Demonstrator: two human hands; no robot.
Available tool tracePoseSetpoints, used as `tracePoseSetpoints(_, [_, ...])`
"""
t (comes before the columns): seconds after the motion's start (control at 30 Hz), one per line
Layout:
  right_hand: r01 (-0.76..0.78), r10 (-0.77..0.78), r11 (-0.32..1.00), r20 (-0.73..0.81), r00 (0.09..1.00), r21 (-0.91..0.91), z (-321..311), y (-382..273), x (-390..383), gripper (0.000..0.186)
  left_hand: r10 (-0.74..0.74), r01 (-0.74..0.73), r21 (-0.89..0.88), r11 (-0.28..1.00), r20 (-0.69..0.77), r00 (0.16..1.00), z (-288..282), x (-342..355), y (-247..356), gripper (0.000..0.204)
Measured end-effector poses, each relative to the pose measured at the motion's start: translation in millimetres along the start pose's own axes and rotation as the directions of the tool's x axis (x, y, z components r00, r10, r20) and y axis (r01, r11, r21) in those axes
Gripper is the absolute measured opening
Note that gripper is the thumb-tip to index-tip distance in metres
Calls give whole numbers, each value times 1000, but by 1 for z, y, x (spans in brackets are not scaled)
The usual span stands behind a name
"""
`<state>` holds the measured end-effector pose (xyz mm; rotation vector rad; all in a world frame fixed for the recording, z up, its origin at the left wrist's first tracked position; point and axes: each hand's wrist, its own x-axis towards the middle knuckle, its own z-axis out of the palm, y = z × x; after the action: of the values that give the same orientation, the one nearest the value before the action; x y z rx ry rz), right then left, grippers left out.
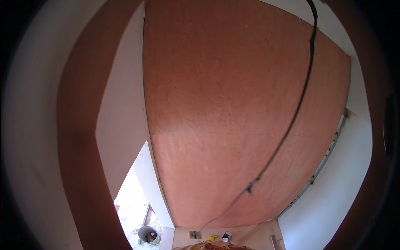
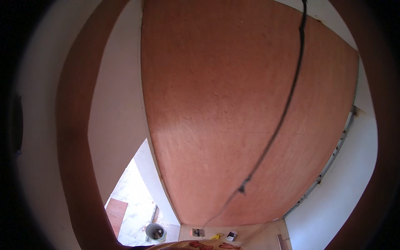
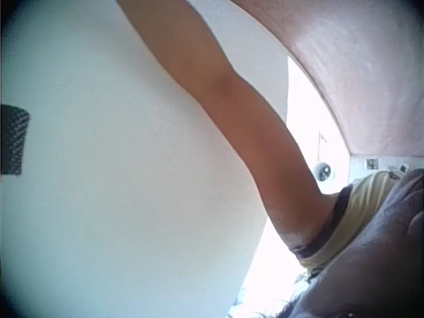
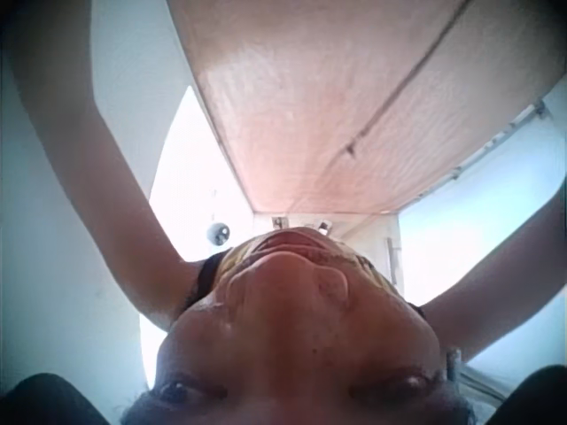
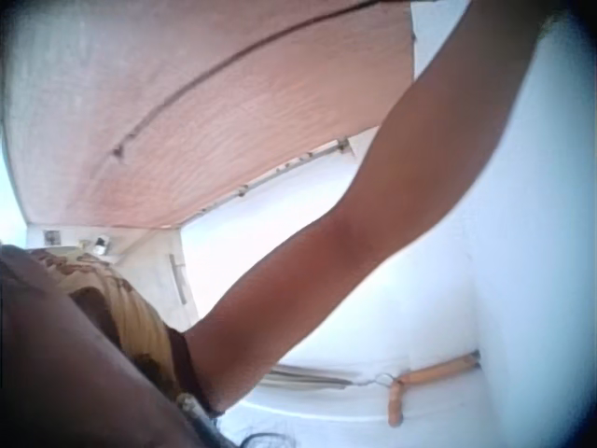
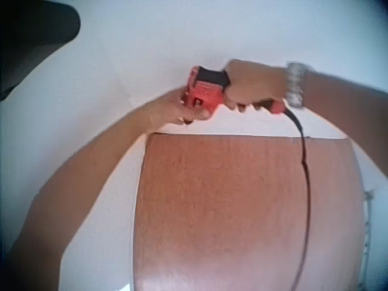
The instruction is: The person drills holes into a wooden board and metal frame using a power drill, and then uses a rivet tool to secure rivets into the holes.
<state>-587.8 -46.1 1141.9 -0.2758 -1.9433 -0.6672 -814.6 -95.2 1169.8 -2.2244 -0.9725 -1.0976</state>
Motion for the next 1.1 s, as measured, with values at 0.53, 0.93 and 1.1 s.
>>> tracePoseSetpoints(0.53, [29, 26, 962, 197, 980, -272, 40, -52, 124, 11, 29, 162, 357, 920, -474, 880, -50, -18, -34, 64])
tracePoseSetpoints(0.93, [-53, 76, 983, 124, 989, -175, 74, -54, 129, 11, 211, -33, 416, 909, -390, 896, -67, -13, -92, 59])
tracePoseSetpoints(1.1, [-43, 75, 973, 135, 988, -225, 82, -49, 133, 11, 168, 25, 423, 906, -413, 895, -58, -16, -91, 59])
